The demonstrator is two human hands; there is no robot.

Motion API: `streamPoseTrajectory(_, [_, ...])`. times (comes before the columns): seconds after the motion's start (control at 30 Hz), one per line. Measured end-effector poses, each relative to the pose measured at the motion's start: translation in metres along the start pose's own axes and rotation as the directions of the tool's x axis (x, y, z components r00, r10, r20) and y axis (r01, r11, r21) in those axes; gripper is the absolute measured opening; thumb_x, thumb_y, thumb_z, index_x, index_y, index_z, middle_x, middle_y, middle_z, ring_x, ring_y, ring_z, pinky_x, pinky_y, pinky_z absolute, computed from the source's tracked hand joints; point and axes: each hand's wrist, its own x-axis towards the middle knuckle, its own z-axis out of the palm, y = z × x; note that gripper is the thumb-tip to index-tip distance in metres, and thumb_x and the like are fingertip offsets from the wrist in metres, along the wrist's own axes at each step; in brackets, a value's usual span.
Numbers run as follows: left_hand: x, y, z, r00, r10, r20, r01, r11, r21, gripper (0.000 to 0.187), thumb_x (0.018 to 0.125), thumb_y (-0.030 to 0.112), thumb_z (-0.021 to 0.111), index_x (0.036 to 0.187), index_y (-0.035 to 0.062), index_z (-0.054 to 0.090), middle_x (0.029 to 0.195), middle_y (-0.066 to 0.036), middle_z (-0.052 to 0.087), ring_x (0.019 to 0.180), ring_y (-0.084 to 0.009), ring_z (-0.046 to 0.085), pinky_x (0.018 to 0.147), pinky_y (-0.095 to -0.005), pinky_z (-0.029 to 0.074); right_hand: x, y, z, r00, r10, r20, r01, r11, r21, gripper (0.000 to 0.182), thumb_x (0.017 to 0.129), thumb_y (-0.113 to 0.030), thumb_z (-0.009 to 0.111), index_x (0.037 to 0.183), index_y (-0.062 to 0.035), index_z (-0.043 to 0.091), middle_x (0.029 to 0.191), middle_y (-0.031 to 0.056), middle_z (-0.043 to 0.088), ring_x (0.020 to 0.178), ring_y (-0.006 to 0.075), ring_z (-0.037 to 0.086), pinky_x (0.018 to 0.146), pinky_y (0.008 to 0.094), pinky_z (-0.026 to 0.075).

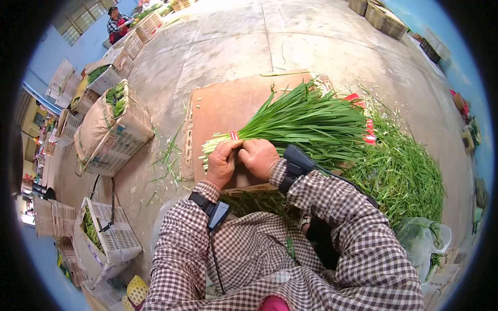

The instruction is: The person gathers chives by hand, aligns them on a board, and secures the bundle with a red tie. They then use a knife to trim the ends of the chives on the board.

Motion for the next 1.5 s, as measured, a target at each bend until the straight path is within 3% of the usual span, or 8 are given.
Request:
streamPoseTrajectory(0.23, [-0.003,0.002,0.002,0.998,-0.062,-0.028,0.062,0.998,-0.003,0.034,0.071,-0.004,0.062,0.104,0.0058,0.062,0.096,-0.012,0.064,0.089,-0.0272,0.061,0.079,-0.0336,0.050,0.013,-0.008,-0.007,0.864,0.477,0.158,-0.502,0.830,0.244,0.012,0.075,-0.020,0.062,0.075,-0.0075,0.063,0.071,0.0122,0.061,0.067,0.0316,0.060,0.059,0.0396,0.049])
streamPoseTrajectory(0.43, [-0.006,0.001,0.008,0.978,-0.161,-0.131,0.147,0.983,-0.111,0.023,0.073,-0.003,0.063,0.094,0.0051,0.066,0.085,-0.010,0.065,0.077,-0.0211,0.064,0.069,-0.0294,0.052,0.041,-0.022,-0.053,0.858,0.363,0.363,-0.389,0.921,-0.003,0.018,0.077,-0.022,0.061,0.082,-0.0047,0.061,0.069,0.0167,0.061,0.060,0.0341,0.061,0.055,0.0432,0.048])
streamPoseTrajectory(0.57, [-0.005,0.003,0.010,0.980,-0.137,-0.145,0.118,0.984,-0.131,0.019,0.072,-0.004,0.062,0.088,0.0040,0.065,0.082,-0.010,0.065,0.075,-0.0226,0.063,0.068,-0.0312,0.050,0.069,0.014,-0.038,0.927,0.321,0.193,-0.343,0.935,0.094,0.017,0.074,-0.019,0.063,0.078,-0.0031,0.059,0.065,0.0181,0.060,0.064,0.0356,0.061,0.056,0.0434,0.048])
streamPoseTrajectory(0.63, [-0.008,-0.005,0.012,0.987,-0.063,-0.148,0.049,0.994,-0.096,0.015,0.075,-0.005,0.064,0.088,0.0020,0.064,0.080,-0.008,0.064,0.070,-0.0156,0.061,0.064,-0.0265,0.050,0.077,0.027,-0.016,0.886,0.259,0.385,-0.272,0.962,-0.021,0.016,0.070,-0.017,0.065,0.076,-0.0028,0.062,0.067,0.0191,0.061,0.068,0.0353,0.061,0.058,0.0431,0.049])
streamPoseTrajectory(0.77, [-0.011,-0.004,0.010,0.987,-0.100,-0.125,0.084,0.988,-0.128,0.016,0.074,-0.007,0.062,0.088,0.0020,0.063,0.080,-0.008,0.063,0.069,-0.0160,0.061,0.062,-0.0266,0.049,0.079,0.037,-0.002,0.768,0.239,0.593,-0.413,0.894,0.174,0.016,0.067,-0.012,0.067,0.077,0.0001,0.064,0.072,0.0195,0.061,0.067,0.0326,0.062,0.059,0.0380,0.048])
streamPoseTrajectory(0.93, [-0.007,0.005,0.009,0.984,-0.125,-0.125,0.102,0.979,-0.178,0.019,0.074,-0.010,0.058,0.089,0.0006,0.063,0.079,-0.007,0.063,0.066,-0.0135,0.060,0.059,-0.0255,0.050,0.066,0.039,-0.002,0.859,0.263,0.440,-0.440,0.818,0.371,0.012,0.066,-0.011,0.062,0.069,0.0004,0.063,0.066,0.0201,0.061,0.064,0.0352,0.061,0.059,0.0409,0.049])
streamPoseTrajectory(1.2, [-0.008,0.009,0.005,0.958,-0.281,-0.054,0.250,0.913,-0.323,0.021,0.076,-0.013,0.052,0.092,-0.0025,0.061,0.085,-0.008,0.066,0.080,-0.0120,0.063,0.074,-0.0240,0.051,0.063,0.045,0.015,0.790,0.422,0.444,-0.556,0.799,0.229,0.014,0.066,-0.012,0.061,0.069,0.0006,0.063,0.068,0.0223,0.060,0.066,0.0377,0.061,0.061,0.0431,0.049])
streamPoseTrajectory(1.5, [0.000,0.003,-0.005,0.833,-0.554,0.005,0.422,0.629,-0.653,0.015,0.077,-0.012,0.056,0.091,-0.0050,0.057,0.087,-0.010,0.064,0.083,-0.0154,0.064,0.076,-0.0252,0.053,0.052,0.036,-0.002,0.825,0.439,0.356,-0.533,0.814,0.231,0.008,0.070,-0.010,0.062,0.070,-0.0014,0.060,0.069,0.0190,0.060,0.069,0.0358,0.060,0.060,0.0430,0.047])
